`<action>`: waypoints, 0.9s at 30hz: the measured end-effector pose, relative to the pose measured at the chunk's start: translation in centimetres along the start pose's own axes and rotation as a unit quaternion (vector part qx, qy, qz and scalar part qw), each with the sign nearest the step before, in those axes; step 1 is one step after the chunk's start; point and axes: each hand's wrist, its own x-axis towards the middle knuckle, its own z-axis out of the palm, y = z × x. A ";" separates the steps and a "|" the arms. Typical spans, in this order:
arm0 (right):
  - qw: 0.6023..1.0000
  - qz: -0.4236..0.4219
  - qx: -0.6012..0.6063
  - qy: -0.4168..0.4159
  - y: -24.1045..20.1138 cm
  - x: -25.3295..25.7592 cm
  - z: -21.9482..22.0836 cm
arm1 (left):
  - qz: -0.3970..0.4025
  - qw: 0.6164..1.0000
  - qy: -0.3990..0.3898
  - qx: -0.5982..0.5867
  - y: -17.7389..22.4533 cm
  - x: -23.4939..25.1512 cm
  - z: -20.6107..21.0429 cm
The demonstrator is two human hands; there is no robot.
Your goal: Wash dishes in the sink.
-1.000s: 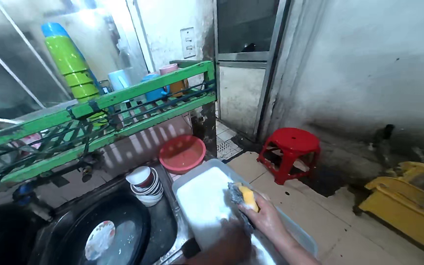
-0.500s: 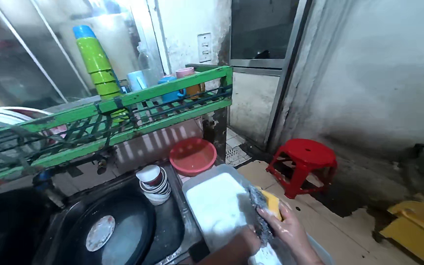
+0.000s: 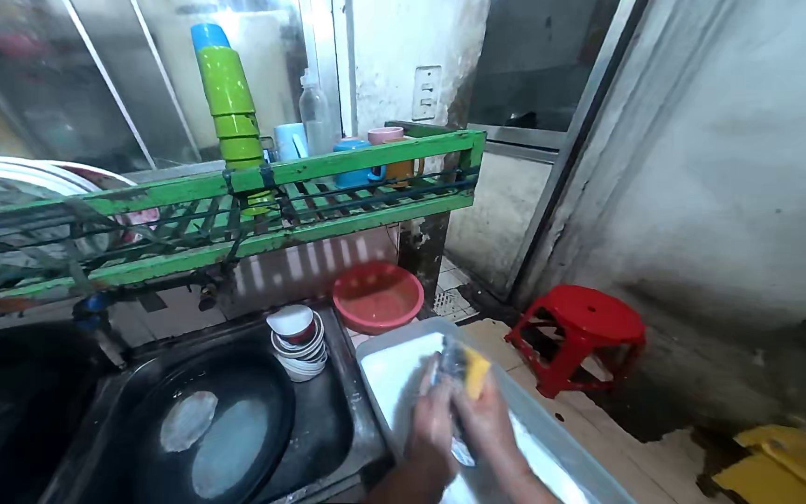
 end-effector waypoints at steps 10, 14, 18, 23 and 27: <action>0.982 -0.005 -0.148 -0.121 -1.1 -0.3 1.5 | 0.031 0.997 0.048 -0.045 0.3 1.3 -3.2; 0.994 0.070 0.069 -0.056 0.1 1.4 2.6 | 0.082 0.996 -0.012 0.044 -0.4 -0.4 -3.0; 0.944 0.131 0.298 0.045 -1.1 5.0 0.7 | 0.110 0.989 0.043 0.089 0.0 -0.7 -3.5; 0.893 0.050 0.441 -0.079 -2.5 4.6 -3.8 | -0.181 0.969 0.060 -0.156 2.4 2.6 -5.8; 0.968 0.138 0.177 -0.113 -0.9 4.2 -4.3 | -0.125 0.967 0.080 -0.206 2.9 2.4 -5.0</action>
